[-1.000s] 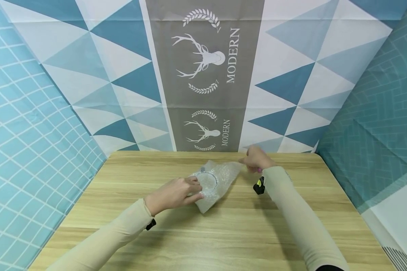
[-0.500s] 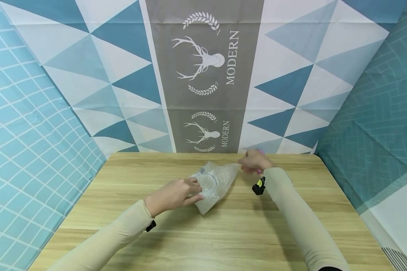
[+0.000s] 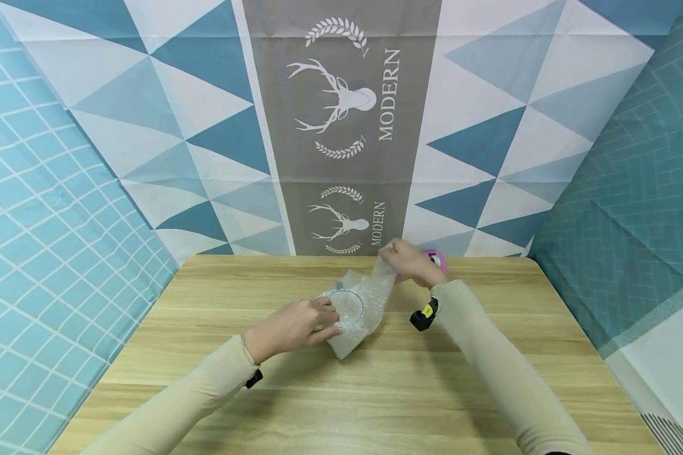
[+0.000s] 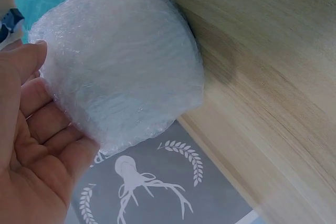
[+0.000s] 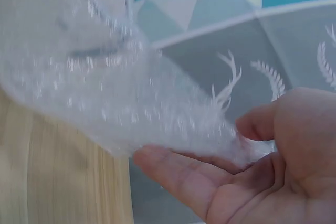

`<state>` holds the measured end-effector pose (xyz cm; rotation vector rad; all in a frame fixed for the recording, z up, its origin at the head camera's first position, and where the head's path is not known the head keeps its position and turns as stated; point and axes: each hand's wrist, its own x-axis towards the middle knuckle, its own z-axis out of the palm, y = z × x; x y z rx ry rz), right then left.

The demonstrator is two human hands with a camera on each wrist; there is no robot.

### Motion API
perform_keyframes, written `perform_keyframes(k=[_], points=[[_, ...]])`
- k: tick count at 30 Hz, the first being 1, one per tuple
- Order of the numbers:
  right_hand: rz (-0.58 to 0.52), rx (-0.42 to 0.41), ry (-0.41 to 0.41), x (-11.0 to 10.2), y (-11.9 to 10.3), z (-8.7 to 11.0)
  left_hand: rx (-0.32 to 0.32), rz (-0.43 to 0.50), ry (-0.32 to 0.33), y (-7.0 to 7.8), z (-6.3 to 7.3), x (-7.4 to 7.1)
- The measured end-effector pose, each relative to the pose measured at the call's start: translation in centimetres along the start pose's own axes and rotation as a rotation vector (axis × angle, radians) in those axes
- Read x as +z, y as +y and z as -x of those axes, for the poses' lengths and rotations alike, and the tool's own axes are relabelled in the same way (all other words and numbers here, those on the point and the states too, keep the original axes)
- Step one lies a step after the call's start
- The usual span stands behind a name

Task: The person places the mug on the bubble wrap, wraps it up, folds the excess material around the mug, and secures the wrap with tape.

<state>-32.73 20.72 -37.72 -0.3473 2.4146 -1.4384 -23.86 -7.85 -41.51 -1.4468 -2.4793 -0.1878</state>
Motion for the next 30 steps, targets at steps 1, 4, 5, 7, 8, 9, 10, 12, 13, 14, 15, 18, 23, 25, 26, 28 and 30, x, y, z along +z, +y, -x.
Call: perform_keyframes(k=[1, 4, 5, 7, 8, 9, 10, 12, 13, 14, 15, 18, 23, 25, 26, 28, 30], points=[[-0.001, 0.002, 0.008, 0.2, -0.2, 0.1, -0.001, 0.001, -0.002, 0.0, 0.0, 0.0], [0.001, 0.006, 0.024, 0.8, -0.8, 0.2, -0.001, 0.002, -0.007, 0.0, -0.1, 0.0], [-0.005, 0.011, 0.022, 1.0, -0.9, 0.3, 0.0, 0.001, -0.008, 0.0, -0.1, 0.1], [-0.008, -0.004, 0.016, 1.3, -1.1, 0.4, 0.003, 0.001, -0.009, 0.0, -0.1, 0.1], [-0.013, -0.009, 0.014, 1.4, -1.2, 0.4, 0.005, 0.002, -0.009, 0.0, -0.1, 0.1], [-0.02, -0.012, 0.016, 1.5, -1.2, 0.5, 0.006, 0.002, -0.008, 0.0, -0.1, 0.1], [-0.03, -0.017, 0.01, 1.5, -1.2, 0.5, 0.007, 0.003, -0.008, 0.0, -0.1, 0.1], [-0.047, -0.032, 0.002, 1.6, -1.1, 0.7, 0.007, 0.005, -0.009, 0.0, -0.1, 0.1], [-0.052, -0.04, 0.003, 1.6, -1.1, 0.8, 0.006, 0.005, -0.009, 0.0, -0.1, 0.1], [-0.053, -0.053, 0.001, 1.6, -1.1, 0.9, 0.006, 0.005, -0.009, 0.0, -0.1, 0.1], [-0.043, -0.07, 0.003, 1.6, -1.1, 1.0, 0.006, 0.005, -0.009, 0.0, -0.1, 0.1], [0.062, -0.126, 0.019, 1.6, -1.2, 1.5, 0.007, 0.009, -0.006, 0.0, -0.1, 0.1], [0.174, -0.187, 0.013, 1.9, -1.4, 2.4, 0.013, 0.016, 0.001, -0.1, -0.3, 0.1], [0.16, -0.202, -0.016, 2.0, -1.6, 2.8, 0.013, 0.02, -0.001, -0.2, -0.4, 0.1], [0.148, -0.211, -0.034, 2.1, -1.7, 2.9, 0.012, 0.021, -0.003, -0.1, -0.3, 0.1], [0.145, -0.218, -0.055, 2.2, -1.8, 3.2, 0.009, 0.022, -0.006, -0.1, -0.3, 0.0], [0.176, -0.24, -0.04, 2.2, -1.7, 3.3, 0.008, 0.024, -0.009, -0.1, -0.2, 0.0]])
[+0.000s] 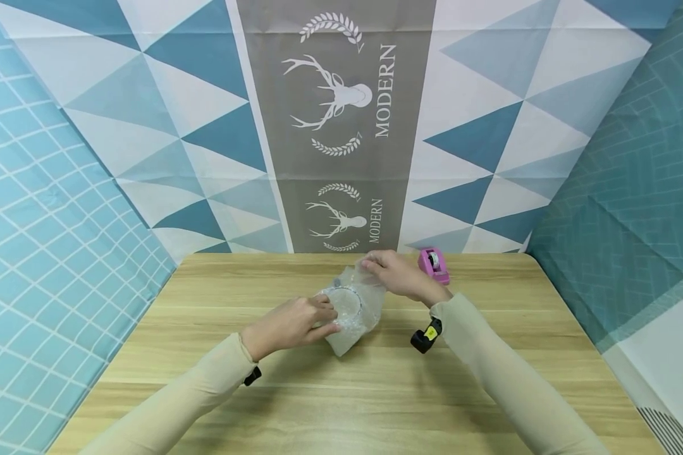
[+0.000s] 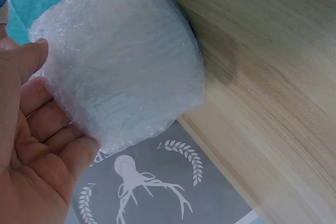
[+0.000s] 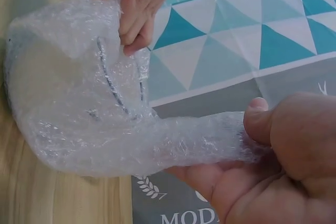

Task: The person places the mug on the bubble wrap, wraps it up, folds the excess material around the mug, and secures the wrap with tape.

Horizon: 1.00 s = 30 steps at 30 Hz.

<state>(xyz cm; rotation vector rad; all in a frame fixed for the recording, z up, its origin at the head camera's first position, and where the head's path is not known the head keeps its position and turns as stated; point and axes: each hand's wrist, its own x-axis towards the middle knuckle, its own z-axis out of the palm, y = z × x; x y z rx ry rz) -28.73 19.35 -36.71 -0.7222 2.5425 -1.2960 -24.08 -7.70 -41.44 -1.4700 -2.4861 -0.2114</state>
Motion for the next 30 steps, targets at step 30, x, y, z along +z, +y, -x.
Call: perform_keyframes(k=[30], points=[[0.057, -0.042, 0.053, 1.1, -1.0, 0.0, 0.012, 0.006, -0.001, -0.2, 0.1, 0.1]])
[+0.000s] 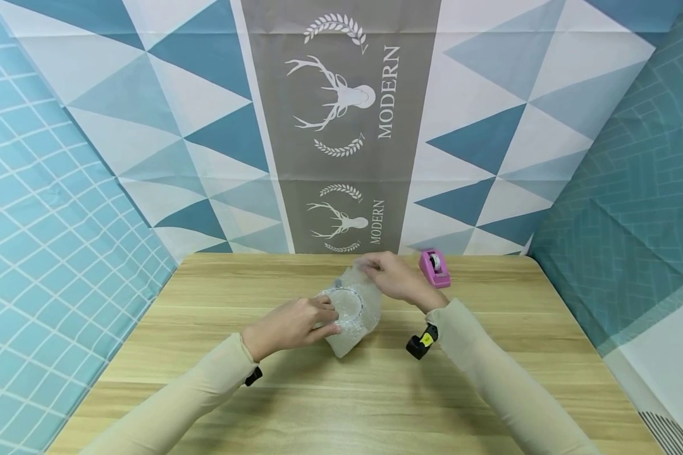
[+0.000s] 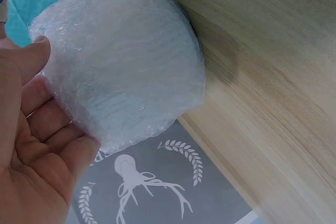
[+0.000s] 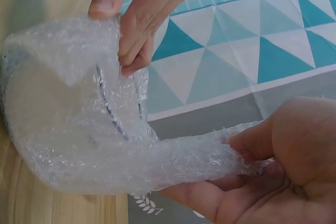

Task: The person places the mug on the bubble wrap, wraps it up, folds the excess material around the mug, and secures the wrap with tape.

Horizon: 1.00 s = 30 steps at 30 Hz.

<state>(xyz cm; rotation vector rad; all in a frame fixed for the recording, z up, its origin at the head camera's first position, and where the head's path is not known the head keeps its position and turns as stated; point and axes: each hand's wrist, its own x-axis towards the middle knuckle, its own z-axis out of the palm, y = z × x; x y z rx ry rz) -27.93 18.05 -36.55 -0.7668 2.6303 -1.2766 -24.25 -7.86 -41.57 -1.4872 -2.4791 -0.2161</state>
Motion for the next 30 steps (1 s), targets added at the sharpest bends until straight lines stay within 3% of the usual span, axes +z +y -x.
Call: perform_keyframes(k=[16, 30], points=[[0.077, -0.093, -0.037, 1.1, -0.7, -0.1, -0.005, -0.001, -0.001, 0.1, 0.1, 0.0], [0.087, -0.091, -0.095, 2.2, -0.8, 0.1, 0.004, -0.007, 0.012, 0.1, 0.0, 0.0]])
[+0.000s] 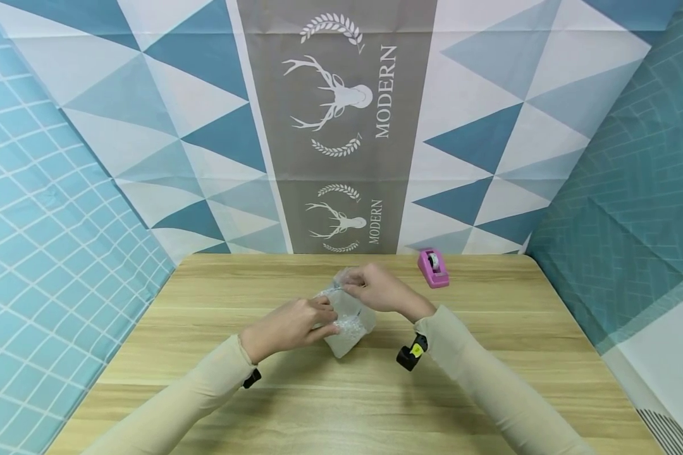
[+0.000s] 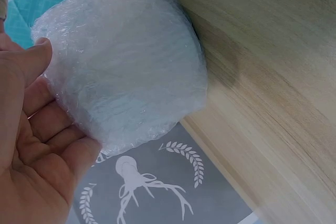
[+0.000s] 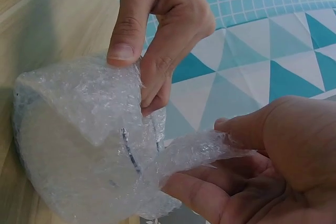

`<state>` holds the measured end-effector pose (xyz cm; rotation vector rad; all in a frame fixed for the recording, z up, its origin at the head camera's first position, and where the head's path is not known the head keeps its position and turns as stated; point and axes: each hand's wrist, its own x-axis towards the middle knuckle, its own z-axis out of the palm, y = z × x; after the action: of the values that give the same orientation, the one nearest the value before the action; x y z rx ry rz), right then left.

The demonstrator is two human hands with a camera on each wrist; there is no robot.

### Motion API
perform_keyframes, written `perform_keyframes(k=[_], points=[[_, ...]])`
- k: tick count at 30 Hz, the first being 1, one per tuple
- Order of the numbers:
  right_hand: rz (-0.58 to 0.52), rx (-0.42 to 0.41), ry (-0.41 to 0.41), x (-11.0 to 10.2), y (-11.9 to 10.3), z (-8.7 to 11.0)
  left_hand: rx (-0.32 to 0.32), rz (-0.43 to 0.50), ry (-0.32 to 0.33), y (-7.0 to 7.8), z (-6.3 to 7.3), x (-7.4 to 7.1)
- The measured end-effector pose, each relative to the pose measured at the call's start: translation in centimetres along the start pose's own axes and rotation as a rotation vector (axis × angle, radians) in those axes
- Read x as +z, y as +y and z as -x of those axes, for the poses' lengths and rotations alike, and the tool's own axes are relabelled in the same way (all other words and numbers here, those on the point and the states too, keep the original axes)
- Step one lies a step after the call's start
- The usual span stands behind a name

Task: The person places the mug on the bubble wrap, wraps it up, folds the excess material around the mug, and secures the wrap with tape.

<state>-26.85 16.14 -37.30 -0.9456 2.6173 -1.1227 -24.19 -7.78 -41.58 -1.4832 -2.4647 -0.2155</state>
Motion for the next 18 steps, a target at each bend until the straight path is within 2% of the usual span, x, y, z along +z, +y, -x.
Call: perform_keyframes(k=[5, 18], points=[[-0.01, -0.023, -0.031, 0.2, 0.3, 0.0, -0.007, 0.008, -0.002, 0.0, 0.2, 0.0], [0.041, -0.017, -0.099, 1.1, 0.4, 0.1, 0.007, 0.051, 0.015, -0.1, 0.1, -0.1]])
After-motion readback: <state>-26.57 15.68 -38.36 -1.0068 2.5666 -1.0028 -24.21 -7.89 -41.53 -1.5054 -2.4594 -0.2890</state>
